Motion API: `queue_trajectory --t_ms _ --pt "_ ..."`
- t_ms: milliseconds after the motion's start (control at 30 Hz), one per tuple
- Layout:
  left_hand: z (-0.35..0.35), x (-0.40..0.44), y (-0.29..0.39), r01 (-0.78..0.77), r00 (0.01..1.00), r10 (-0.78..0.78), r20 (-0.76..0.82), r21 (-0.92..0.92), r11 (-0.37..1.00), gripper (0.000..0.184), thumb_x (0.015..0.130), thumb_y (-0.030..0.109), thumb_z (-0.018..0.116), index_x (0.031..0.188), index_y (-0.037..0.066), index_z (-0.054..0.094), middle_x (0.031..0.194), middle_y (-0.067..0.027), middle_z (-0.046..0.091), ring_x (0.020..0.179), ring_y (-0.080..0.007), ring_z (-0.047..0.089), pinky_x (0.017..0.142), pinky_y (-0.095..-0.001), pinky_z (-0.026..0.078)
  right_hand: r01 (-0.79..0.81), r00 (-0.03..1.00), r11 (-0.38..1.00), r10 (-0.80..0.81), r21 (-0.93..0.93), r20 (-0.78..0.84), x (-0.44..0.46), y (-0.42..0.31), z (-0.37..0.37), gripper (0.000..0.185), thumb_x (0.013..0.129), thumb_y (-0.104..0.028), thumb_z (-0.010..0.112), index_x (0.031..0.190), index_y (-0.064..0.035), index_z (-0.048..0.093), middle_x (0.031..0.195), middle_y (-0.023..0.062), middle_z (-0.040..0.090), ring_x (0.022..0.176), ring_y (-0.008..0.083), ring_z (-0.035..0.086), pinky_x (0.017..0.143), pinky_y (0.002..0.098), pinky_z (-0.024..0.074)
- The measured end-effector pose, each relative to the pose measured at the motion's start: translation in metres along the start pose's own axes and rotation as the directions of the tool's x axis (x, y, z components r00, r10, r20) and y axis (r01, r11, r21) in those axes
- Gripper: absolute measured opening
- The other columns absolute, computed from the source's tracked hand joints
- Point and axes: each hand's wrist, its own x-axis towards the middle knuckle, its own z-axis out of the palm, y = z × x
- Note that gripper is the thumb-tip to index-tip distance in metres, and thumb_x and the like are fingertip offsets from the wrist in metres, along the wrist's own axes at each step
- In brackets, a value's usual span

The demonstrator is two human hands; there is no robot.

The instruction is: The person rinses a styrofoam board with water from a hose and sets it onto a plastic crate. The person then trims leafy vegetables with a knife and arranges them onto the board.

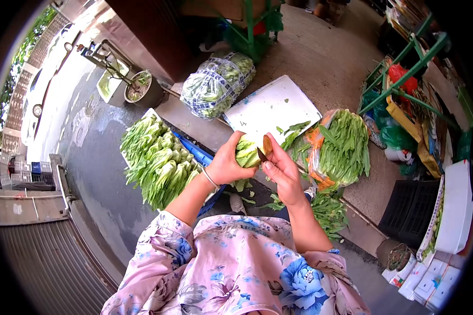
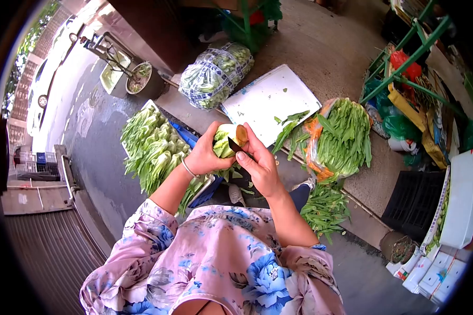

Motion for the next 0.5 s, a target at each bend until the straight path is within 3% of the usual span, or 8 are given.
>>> queue_trajectory --t_ms 100,167,267,400,467,500 --pt "-0.014 -0.013 -0.004 0.025 1.0 -0.024 0.011 -0.032 0.999 0.057 0.056 0.015 0.072 0.103 0.003 0.041 0.086 -0.0071 0.052 0.078 -0.0136 0.05 0.073 -0.0277 0.043 0.05 0.999 0.996 -0.048 -0.069 0.024 0.006 0.008 0.013 0.057 0.086 -0.011 0.051 0.132 0.0051 0.022 0.106 0.0108 0.054 0.094 0.0127 0.05 0.083 0.024 0.0376" --pt "-0.022 -0.019 -0.004 0.073 0.995 -0.068 0.079 -0.062 0.995 0.058 0.057 0.015 0.072 0.105 0.003 0.041 0.086 -0.0058 0.052 0.079 -0.0122 0.049 0.073 -0.0269 0.043 0.16 0.987 0.922 -0.159 -0.353 0.034 0.007 0.01 0.017 0.051 0.085 -0.011 0.052 0.128 0.0058 0.03 0.102 0.0101 0.056 0.092 0.0117 0.052 0.082 0.0239 0.0388" --pt "-0.025 -0.023 0.001 0.077 0.99 -0.062 0.123 -0.117 0.99 0.058 0.058 0.015 0.071 0.105 0.001 0.041 0.088 -0.008 0.053 0.081 -0.0136 0.05 0.074 -0.0267 0.043 0.165 0.985 0.912 -0.171 -0.375 0.018 0.006 0.006 0.021 0.045 0.085 -0.012 0.053 0.123 0.0064 0.038 0.1 0.0097 0.058 0.091 0.0108 0.052 0.08 0.0234 0.0402" --pt "-0.023 -0.023 -0.005 0.099 0.975 -0.053 0.217 -0.205 0.974 0.064 0.056 0.013 0.072 0.11 0.003 0.04 0.091 -0.0033 0.05 0.085 -0.0099 0.045 0.077 -0.0252 0.041 0.105 0.992 0.948 -0.121 -0.302 -0.037 0.0 0.011 0.01 0.043 0.085 -0.011 0.054 0.121 0.0064 0.041 0.102 0.0097 0.058 0.092 0.0104 0.052 0.079 0.0219 0.0407" --pt "-0.021 -0.022 -0.001 0.131 0.957 -0.071 0.282 -0.2 0.971 0.067 0.056 0.012 0.072 0.113 0.003 0.039 0.094 -0.0026 0.049 0.087 -0.0094 0.044 0.079 -0.0241 0.039 0.031 0.996 0.995 -0.039 -0.091 -0.078 -0.005 0.009 0.008 0.04 0.085 -0.01 0.054 0.12 0.0054 0.044 0.103 0.0099 0.058 0.094 0.0096 0.052 0.081 0.0215 0.0405" --pt "-0.02 -0.02 -0.002 0.131 0.956 -0.07 0.284 -0.204 0.97 0.067 0.056 0.012 0.072 0.113 0.003 0.039 0.094 -0.0026 0.049 0.087 -0.0094 0.044 0.079 -0.0241 0.039 0.03 0.996 0.995 -0.038 -0.094 -0.081 -0.008 0.008 0.006 0.04 0.085 -0.01 0.054 0.12 0.0054 0.044 0.103 0.0099 0.058 0.094 0.0096 0.052 0.081 0.0215 0.0405"
